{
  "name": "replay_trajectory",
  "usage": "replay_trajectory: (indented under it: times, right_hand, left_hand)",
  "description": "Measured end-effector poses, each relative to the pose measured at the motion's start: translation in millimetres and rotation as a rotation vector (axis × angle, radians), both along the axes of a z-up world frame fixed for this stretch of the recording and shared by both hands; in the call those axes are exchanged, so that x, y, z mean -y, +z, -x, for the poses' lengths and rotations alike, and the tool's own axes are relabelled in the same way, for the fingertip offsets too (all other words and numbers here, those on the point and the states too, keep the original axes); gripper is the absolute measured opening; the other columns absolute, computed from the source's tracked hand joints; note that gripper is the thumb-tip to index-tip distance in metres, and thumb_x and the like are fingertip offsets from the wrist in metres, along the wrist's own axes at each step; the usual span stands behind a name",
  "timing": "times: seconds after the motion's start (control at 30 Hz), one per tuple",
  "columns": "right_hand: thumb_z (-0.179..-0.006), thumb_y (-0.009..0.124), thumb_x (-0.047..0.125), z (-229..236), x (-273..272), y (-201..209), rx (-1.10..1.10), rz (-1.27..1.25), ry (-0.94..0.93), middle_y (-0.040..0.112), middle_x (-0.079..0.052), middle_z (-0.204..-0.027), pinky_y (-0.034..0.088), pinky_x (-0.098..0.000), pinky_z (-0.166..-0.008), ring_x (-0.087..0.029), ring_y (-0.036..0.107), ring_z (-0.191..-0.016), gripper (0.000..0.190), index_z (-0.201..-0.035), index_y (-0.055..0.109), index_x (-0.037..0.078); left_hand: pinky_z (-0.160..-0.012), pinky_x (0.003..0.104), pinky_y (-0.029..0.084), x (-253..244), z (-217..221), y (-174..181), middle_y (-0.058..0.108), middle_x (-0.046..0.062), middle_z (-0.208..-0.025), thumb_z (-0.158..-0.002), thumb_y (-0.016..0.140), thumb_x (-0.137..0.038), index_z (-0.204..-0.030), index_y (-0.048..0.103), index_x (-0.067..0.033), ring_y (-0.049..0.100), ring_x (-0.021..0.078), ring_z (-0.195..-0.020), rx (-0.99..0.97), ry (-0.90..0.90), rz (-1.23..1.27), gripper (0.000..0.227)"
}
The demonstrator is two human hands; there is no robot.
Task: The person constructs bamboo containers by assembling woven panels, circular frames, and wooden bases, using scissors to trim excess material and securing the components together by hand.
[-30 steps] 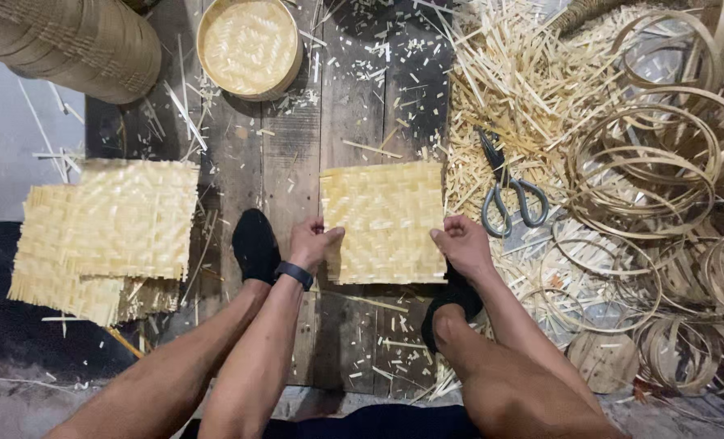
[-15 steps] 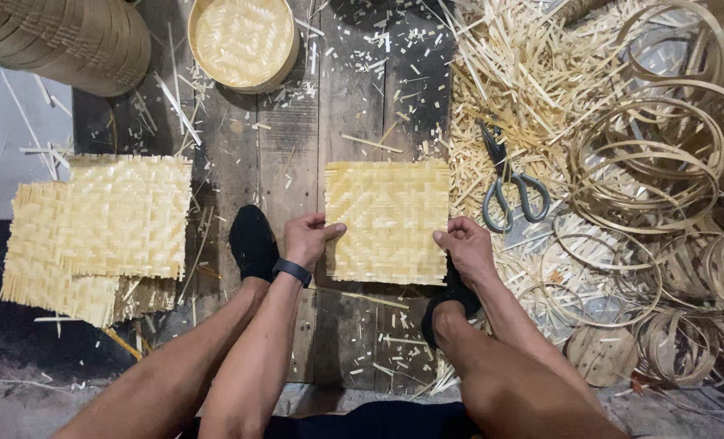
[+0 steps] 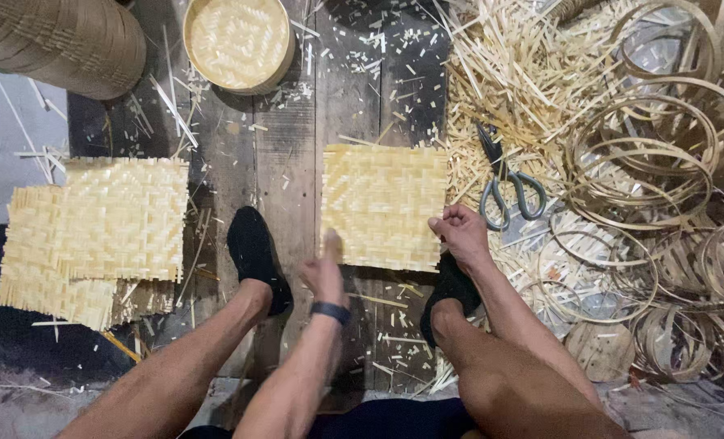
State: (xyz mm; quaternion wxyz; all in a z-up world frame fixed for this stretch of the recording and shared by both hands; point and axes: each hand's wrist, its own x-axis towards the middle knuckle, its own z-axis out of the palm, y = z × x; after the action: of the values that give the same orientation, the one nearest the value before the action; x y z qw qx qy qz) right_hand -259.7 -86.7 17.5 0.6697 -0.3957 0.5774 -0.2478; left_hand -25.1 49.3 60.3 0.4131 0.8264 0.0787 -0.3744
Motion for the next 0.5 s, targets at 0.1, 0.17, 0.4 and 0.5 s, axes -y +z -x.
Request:
replay_trajectory:
  times: [0.1,0.17,0.4,0.5]
  right_hand:
    - [-0.084,0.080,0.005,-0.1,2.2,-12.5,0.035,0.011,-0.015,0.063,0.001,-0.068,0.045,-0.0211,-0.051,-0.005,0.056,-0.057,0.019,-0.089,0.061,0.005]
    - [-0.083,0.080,0.005,0.9,-0.1,-25.0,0.011,0.046,-0.023,0.065,0.000,-0.070,0.046,-0.0220,-0.052,-0.005,0.058,-0.058,0.018,-0.091,0.064,0.004]
    - [-0.082,0.085,0.009,-2.0,-7.2,-69.7,-0.077,0.213,-0.031,0.067,0.001,-0.076,0.049,-0.0235,-0.058,-0.006,0.060,-0.068,0.021,-0.090,0.068,-0.001]
    - [-0.082,0.084,0.010,-1.8,-14.8,-64.4,0.061,0.179,-0.103,0.064,0.000,-0.082,0.049,-0.0240,-0.061,-0.006,0.058,-0.070,0.023,-0.097,0.068,0.002]
  left_hand:
    - [-0.101,0.051,0.048,-11.7,49.6,-0.3,0.059,0.017,-0.126,-0.085,0.083,-0.032,-0.125,0.041,-0.0155,0.063,0.0289,-0.114,-0.342,0.077,0.027,0.060]
    - [-0.098,0.047,0.057,-7.9,64.3,-13.0,0.066,0.020,-0.117,-0.085,0.077,-0.013,-0.114,0.051,0.0031,0.069,0.0300,-0.109,-0.516,0.177,0.251,0.042]
    - [-0.097,0.044,0.057,-28.9,56.6,-51.7,0.071,0.008,-0.103,-0.092,0.071,-0.006,-0.110,0.066,0.0000,0.067,0.0214,-0.096,-0.667,0.193,0.405,0.019]
    - [-0.098,0.041,0.057,-29.8,52.3,-50.6,0.073,0.007,-0.099,-0.092,0.070,-0.008,-0.106,0.070,-0.0015,0.067,0.0195,-0.095,-0.660,0.173,0.377,0.015]
